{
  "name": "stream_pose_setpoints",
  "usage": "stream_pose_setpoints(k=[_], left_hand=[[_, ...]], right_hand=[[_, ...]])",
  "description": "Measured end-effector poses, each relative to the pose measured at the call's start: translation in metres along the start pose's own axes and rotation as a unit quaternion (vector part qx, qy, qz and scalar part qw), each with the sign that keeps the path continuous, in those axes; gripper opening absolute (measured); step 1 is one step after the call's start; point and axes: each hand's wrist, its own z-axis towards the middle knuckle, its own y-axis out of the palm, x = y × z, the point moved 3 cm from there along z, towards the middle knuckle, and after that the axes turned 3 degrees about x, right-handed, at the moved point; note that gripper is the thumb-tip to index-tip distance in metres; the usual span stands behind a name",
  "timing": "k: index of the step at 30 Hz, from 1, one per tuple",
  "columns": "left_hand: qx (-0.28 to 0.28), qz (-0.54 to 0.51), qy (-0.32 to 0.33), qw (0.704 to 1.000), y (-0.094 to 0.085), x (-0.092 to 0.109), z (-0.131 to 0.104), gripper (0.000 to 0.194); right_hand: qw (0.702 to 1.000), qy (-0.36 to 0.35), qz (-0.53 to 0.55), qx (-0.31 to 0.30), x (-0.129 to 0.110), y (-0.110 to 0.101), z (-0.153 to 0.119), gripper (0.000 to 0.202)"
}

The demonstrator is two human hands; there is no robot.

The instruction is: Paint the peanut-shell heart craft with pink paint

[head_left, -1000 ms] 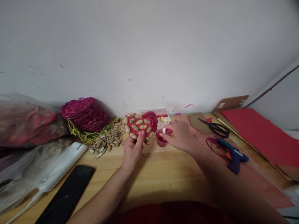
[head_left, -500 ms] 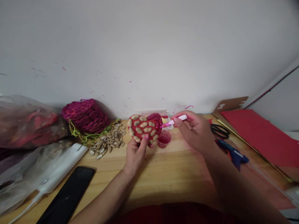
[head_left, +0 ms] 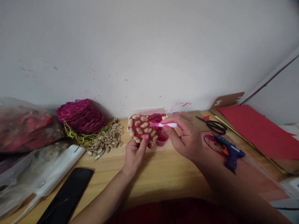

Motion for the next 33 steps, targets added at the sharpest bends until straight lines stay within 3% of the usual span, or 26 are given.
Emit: stream_pose_setpoints(k=[11,33], left_hand=[[0.009,0.038,0.04,0.998,-0.0023,-0.0005,0.0002,0.039],[0.009,0.053,0.041,0.998,-0.003,-0.0006,0.0003,0.039]], right_hand=[[0.998,-0.055,-0.026,-0.003,-0.0026,0.0055,-0.0067,0.016],[0.998,-0.061,-0.021,0.002,-0.002,0.0072,-0.0088,0.02]])
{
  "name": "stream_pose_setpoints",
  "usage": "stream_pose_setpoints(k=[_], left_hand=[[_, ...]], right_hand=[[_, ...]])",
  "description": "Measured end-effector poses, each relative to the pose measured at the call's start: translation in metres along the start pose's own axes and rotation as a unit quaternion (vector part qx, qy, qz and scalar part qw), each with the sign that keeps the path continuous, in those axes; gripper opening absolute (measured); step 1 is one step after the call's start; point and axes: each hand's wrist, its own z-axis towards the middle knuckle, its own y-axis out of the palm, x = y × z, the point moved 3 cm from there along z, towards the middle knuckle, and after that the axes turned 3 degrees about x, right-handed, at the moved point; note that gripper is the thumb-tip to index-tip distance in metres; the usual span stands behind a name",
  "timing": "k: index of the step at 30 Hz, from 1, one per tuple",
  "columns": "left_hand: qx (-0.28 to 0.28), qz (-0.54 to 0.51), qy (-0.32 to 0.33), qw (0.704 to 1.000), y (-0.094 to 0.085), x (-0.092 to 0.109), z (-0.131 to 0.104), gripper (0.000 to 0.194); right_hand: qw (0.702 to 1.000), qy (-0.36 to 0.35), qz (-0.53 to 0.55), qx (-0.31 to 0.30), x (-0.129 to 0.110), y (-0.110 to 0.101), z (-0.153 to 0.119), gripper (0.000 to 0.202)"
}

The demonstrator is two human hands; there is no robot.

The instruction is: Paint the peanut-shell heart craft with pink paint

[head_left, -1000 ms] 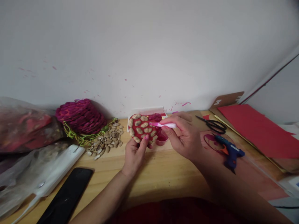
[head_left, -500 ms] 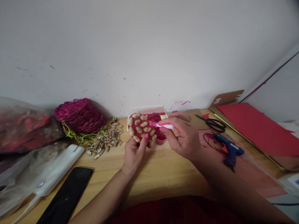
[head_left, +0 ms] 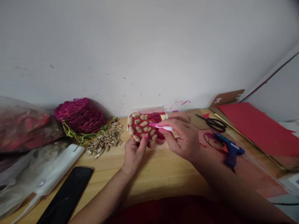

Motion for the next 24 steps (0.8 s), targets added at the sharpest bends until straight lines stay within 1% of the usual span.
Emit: stream_pose_setpoints(k=[4,15,20,24], left_hand=[[-0.001,-0.002,0.003,1.0,0.0002,0.002,0.0001,0.041],[-0.003,-0.024,-0.012,1.0,0.0004,0.0009,0.0003,0.042],[-0.002,-0.023,-0.001,1.0,0.0002,0.0016,0.0006,0.04],[-0.005,-0.02,0.001,1.0,0.0002,0.001,0.001,0.039]], right_hand=[[1.0,-0.003,-0.008,0.011,0.001,-0.0021,0.0012,0.022],[1.0,-0.005,0.003,-0.009,0.001,0.001,-0.0005,0.019],[1.0,-0.018,-0.003,0.01,0.0018,0.001,-0.0009,0.021],[1.0,-0.023,0.002,0.011,0.0031,0.0019,-0.0008,0.018]])
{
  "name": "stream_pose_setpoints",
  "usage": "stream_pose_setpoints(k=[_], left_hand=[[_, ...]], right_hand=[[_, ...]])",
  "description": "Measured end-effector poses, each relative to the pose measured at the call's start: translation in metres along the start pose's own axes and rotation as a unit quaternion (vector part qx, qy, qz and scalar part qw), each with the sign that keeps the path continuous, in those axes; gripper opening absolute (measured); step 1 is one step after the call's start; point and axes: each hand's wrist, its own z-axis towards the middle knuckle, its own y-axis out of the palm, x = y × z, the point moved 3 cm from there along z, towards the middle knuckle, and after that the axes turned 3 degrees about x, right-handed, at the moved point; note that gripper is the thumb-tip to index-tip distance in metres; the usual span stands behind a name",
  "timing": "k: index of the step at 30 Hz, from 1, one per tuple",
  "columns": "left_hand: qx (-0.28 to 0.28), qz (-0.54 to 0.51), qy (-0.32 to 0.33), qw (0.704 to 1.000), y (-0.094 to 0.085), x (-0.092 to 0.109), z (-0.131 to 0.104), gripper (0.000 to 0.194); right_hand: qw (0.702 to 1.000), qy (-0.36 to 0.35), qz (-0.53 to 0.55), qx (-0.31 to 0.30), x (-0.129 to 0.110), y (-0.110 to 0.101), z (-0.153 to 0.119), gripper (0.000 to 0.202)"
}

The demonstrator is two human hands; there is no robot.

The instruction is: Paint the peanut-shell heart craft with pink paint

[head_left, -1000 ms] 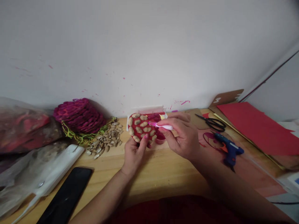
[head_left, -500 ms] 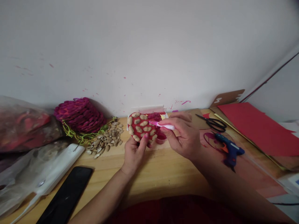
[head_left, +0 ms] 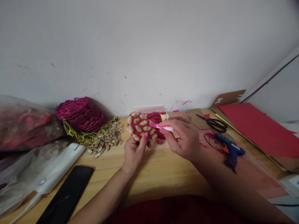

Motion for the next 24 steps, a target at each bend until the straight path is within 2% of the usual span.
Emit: stream_pose_setpoints(k=[15,24], left_hand=[[0.0,-0.005,0.008,1.0,-0.0001,-0.0046,-0.0004,0.038],[0.004,-0.011,-0.001,1.0,-0.0006,0.0005,0.001,0.04]], right_hand=[[1.0,-0.004,0.002,0.006,0.0,0.0,-0.0002,0.021],[1.0,-0.017,-0.006,-0.01,-0.0002,0.0026,-0.0028,0.019]])
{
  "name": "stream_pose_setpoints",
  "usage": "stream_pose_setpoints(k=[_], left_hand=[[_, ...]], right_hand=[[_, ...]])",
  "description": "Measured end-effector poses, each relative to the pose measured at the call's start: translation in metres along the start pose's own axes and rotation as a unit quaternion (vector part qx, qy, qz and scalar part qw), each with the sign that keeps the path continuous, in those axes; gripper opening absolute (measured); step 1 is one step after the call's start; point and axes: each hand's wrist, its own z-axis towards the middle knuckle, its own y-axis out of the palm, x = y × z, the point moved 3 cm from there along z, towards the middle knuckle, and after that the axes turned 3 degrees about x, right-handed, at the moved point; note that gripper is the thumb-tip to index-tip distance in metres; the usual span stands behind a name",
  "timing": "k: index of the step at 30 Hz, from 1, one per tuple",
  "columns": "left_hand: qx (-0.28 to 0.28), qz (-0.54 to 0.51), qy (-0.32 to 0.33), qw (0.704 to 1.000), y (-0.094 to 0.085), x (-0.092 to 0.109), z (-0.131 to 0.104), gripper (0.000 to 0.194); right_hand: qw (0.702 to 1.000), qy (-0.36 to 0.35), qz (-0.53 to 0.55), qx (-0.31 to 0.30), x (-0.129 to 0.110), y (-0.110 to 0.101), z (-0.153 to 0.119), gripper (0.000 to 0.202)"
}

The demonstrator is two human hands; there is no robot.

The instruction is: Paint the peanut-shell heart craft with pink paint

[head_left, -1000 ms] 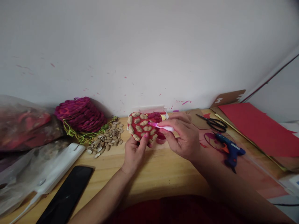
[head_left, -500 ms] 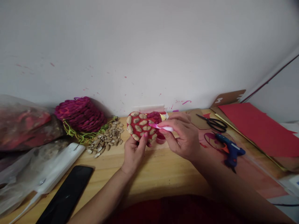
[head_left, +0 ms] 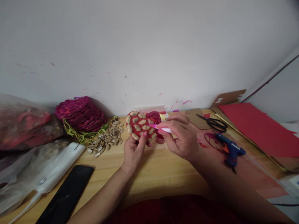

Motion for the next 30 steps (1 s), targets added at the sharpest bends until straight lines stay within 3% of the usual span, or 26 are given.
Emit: stream_pose_setpoints(k=[18,30], left_hand=[[-0.005,0.013,-0.006,1.0,0.0,-0.002,-0.001,0.04],[-0.002,0.055,0.039,0.998,0.0,0.002,-0.001,0.038]], right_hand=[[0.999,0.026,0.008,0.018,0.003,-0.007,0.004,0.014],[0.997,0.065,0.02,0.02,0.006,-0.011,0.007,0.013]])
